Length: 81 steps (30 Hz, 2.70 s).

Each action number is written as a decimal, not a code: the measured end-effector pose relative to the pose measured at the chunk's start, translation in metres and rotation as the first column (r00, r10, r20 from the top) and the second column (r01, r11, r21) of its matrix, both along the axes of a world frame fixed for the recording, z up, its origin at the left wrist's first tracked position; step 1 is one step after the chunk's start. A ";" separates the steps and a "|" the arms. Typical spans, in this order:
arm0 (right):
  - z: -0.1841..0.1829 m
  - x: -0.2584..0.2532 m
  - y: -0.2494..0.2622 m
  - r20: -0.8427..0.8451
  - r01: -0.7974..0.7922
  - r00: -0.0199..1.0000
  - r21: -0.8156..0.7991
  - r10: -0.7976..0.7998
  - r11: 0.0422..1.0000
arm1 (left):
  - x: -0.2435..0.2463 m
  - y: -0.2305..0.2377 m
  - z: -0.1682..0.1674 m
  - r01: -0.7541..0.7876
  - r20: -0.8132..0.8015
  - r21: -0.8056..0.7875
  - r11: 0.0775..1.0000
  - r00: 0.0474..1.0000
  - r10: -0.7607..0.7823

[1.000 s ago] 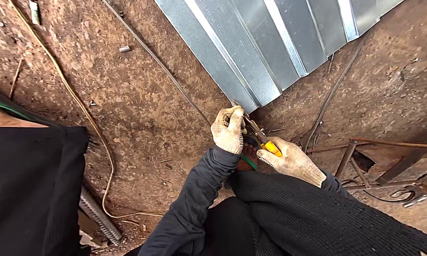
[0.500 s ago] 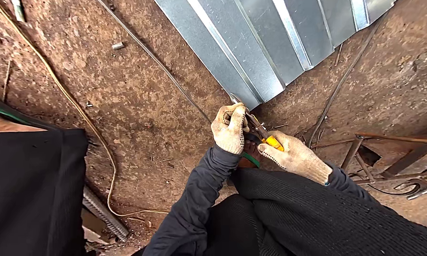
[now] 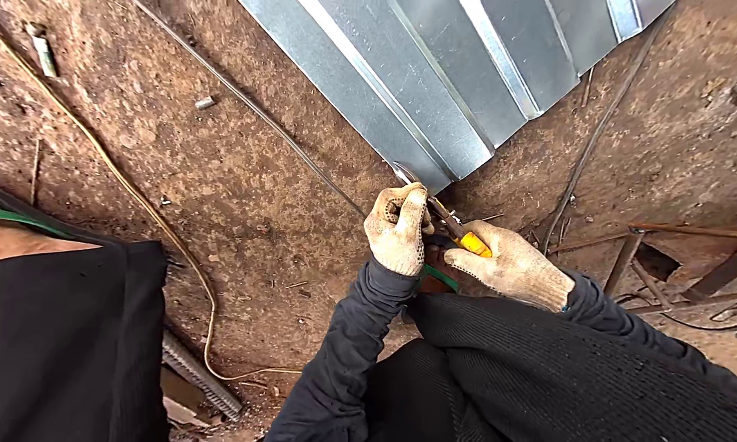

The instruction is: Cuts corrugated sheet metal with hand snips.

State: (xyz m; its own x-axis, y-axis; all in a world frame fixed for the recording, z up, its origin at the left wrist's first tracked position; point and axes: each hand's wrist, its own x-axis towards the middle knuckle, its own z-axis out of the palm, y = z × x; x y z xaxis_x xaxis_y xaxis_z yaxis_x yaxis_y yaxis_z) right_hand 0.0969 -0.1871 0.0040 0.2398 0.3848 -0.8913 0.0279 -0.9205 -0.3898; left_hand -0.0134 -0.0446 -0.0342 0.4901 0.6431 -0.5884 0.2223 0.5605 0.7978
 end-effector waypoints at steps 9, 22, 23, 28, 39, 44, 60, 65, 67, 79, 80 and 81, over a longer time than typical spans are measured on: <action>0.003 0.008 0.012 -0.020 -0.045 0.999 -0.024 0.045 0.999 | -0.001 0.001 0.000 -0.013 0.045 0.005 1.000 0.999 0.013; 0.005 0.009 0.020 -0.012 -0.025 1.000 0.001 0.025 1.000 | 0.000 0.007 0.008 -0.009 0.090 0.008 1.000 0.996 0.008; 0.009 0.012 0.025 -0.039 -0.021 0.999 -0.011 0.020 1.000 | -0.001 0.007 0.008 -0.008 0.089 0.009 1.000 0.996 0.007; -0.007 0.010 0.020 -0.016 0.000 1.000 0.045 0.001 0.999 | 0.000 0.011 0.010 0.004 0.093 0.046 0.999 0.996 -0.009; -0.004 0.023 0.033 -0.125 0.036 0.992 0.068 -0.027 0.997 | 0.001 0.021 0.011 0.018 0.139 0.015 1.000 0.990 -0.020; -0.019 0.034 0.031 -0.052 -0.079 0.995 0.111 0.085 0.991 | 0.000 0.025 0.011 -0.007 0.178 0.010 1.000 0.984 0.005; -0.027 0.064 0.053 0.050 -0.305 0.952 0.075 0.301 0.949 | 0.000 0.038 0.008 -0.052 0.180 -0.018 0.998 0.982 0.054; -0.020 0.064 0.061 -0.020 -0.219 0.975 0.092 0.222 0.971 | 0.004 0.034 0.008 -0.073 0.182 -0.074 0.995 0.980 0.085; -0.029 0.064 0.058 0.011 -0.236 0.972 0.138 0.236 0.962 | 0.005 0.037 0.010 -0.096 0.159 -0.069 0.993 0.982 0.106; 0.012 0.026 0.100 0.225 -0.799 0.600 0.211 0.767 0.563 | 0.010 0.182 0.108 -0.018 0.066 0.544 0.839 0.998 -0.022; 0.009 0.018 0.099 0.263 -0.779 0.627 0.223 0.733 0.586 | 0.011 0.190 0.115 0.014 -0.005 0.533 0.846 1.000 -0.014; 0.007 0.012 0.096 0.280 -0.753 0.658 0.241 0.699 0.613 | 0.012 0.196 0.118 0.045 -0.063 0.467 0.883 0.998 -0.018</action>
